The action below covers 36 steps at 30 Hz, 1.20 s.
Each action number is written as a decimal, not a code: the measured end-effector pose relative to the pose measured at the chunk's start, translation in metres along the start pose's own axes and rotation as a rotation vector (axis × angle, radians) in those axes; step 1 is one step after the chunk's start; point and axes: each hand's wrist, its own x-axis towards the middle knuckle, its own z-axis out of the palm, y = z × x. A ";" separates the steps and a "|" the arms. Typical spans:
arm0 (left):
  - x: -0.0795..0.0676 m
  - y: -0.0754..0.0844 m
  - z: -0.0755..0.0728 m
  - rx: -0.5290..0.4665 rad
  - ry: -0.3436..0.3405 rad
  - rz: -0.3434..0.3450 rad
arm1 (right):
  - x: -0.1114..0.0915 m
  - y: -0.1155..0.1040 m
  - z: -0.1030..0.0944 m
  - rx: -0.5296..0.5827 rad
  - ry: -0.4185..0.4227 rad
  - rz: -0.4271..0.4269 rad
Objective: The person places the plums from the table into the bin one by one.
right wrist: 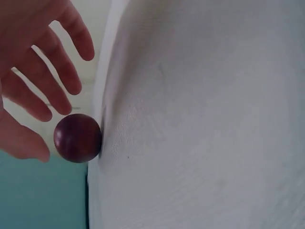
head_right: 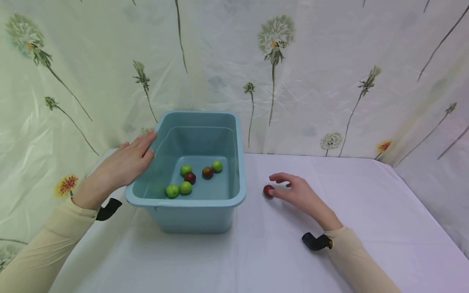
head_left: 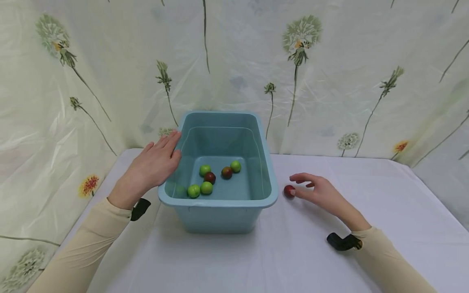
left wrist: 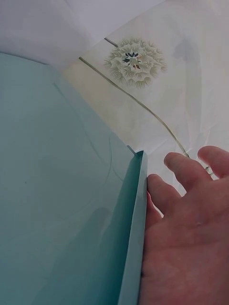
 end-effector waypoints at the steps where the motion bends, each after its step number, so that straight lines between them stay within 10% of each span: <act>1: 0.000 0.000 0.000 0.012 0.003 0.009 | 0.000 0.001 0.001 0.002 -0.010 -0.001; 21: -0.005 -0.002 0.003 0.121 0.067 0.108 | 0.005 0.010 0.006 0.015 -0.100 -0.028; 36: -0.002 -0.001 0.002 0.051 0.048 0.054 | 0.003 -0.009 0.001 0.003 0.015 -0.078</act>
